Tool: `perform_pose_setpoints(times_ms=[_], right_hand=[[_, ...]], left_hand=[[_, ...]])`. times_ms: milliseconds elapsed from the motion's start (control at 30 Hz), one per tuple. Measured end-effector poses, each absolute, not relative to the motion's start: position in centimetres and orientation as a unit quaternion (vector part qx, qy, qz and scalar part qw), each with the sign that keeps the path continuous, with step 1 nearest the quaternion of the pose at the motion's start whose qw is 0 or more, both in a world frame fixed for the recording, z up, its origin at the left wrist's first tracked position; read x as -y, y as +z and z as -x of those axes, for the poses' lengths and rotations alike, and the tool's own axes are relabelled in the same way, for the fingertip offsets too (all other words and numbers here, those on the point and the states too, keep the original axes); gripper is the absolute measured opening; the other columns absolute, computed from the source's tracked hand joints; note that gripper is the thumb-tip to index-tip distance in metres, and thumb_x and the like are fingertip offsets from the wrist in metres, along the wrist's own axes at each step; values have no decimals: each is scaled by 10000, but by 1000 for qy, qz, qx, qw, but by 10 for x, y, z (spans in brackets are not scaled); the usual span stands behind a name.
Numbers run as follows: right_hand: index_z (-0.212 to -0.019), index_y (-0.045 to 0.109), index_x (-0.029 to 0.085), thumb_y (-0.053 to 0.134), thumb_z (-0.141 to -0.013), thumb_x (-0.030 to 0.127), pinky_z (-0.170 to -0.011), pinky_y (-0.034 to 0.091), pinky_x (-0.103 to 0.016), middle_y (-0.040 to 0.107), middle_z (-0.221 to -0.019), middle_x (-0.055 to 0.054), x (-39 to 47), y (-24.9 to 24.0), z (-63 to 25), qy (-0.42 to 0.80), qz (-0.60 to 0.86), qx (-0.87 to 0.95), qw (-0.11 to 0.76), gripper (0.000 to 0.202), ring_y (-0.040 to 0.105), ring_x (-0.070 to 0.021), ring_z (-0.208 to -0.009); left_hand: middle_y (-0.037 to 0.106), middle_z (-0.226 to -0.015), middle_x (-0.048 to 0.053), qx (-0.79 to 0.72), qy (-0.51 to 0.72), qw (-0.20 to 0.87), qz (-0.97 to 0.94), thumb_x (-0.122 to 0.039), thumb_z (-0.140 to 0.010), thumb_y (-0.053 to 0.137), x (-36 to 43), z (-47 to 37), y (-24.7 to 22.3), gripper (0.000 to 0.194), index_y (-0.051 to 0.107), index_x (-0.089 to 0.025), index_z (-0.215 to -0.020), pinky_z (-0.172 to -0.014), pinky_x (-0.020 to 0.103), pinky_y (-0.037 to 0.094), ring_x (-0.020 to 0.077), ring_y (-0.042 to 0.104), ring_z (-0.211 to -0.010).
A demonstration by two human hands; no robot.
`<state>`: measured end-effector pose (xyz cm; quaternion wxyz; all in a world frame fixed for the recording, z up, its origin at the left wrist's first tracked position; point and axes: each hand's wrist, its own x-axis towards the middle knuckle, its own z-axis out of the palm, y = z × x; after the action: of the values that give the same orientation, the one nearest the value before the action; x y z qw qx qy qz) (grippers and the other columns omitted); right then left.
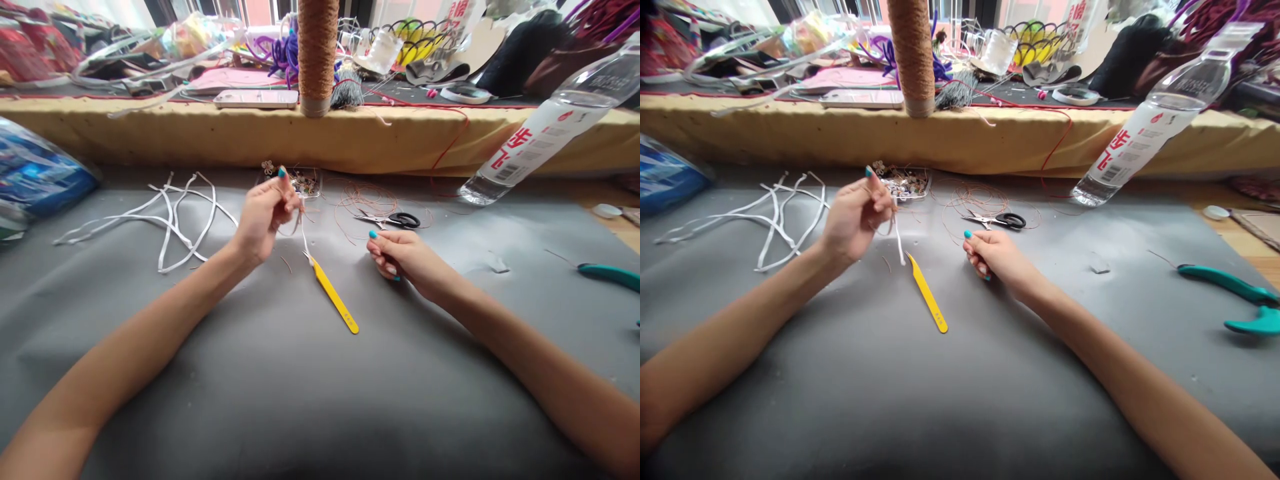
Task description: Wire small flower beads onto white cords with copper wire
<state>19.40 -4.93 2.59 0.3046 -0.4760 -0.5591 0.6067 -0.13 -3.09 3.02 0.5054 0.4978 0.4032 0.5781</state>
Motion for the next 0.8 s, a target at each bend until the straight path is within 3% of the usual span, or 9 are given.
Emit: perform_pose_setpoints(times_ms=[133,233,300,433,567,667,800], right_hand=[[-657,474,169,439,-817,412,-443,372,-220,471,-622,3,44,29,-199,465,464,657,370,293,431,-72,-473],[-898,558,188,462,-802,339,-674,453,-318,552,-845,-59,27,30,-217,193,504,765,353,203,539,-159,-733],[-1022,560,190,492,-768,314,-848,404,-401,541,-987,-99,12,28,-235,56,506,815,276,291,506,-233,-948],[-1096,573,187,505,-739,378,-883,403,-406,508,-1028,-118,-8,19,-261,56,526,842,109,410,498,-248,-970],[-1122,573,137,438,-766,373,-920,365,-403,487,-1025,-145,-7,16,-257,5,557,825,93,448,434,-275,-1047],[-1113,578,146,384,-794,411,-883,382,-388,514,-992,-129,0,22,-250,35,559,825,77,458,480,-252,-968],[-1089,584,171,446,-738,514,-813,405,-380,518,-953,-122,6,28,-247,62,555,828,45,510,482,-264,-936]], left_hand=[[404,-511,-32,-361,502,588,-521,-402,-806,489,35,0,35,364,370,-163,-558,-417,193,267,50,392,-457],[430,-534,-39,-320,446,657,-517,-404,-783,528,43,-5,33,354,387,-153,-576,-413,185,263,28,339,-419],[417,-538,-44,-310,454,666,-505,-365,-794,517,43,-5,31,324,387,-153,-587,-424,185,273,24,328,-415],[395,-545,-50,-345,468,620,-527,-313,-803,477,32,1,30,288,369,-159,-585,-419,192,252,19,282,-391],[450,-558,-41,-438,446,483,-612,-278,-781,466,17,10,23,246,382,-160,-582,-424,192,220,30,285,-409],[484,-570,-29,-516,364,293,-718,-289,-779,461,10,16,17,242,434,-156,-579,-501,202,290,63,374,-488],[548,-849,27,-564,260,41,-783,-256,-740,508,9,22,17,120,483,-159,-674,-595,238,343,118,493,-671]])
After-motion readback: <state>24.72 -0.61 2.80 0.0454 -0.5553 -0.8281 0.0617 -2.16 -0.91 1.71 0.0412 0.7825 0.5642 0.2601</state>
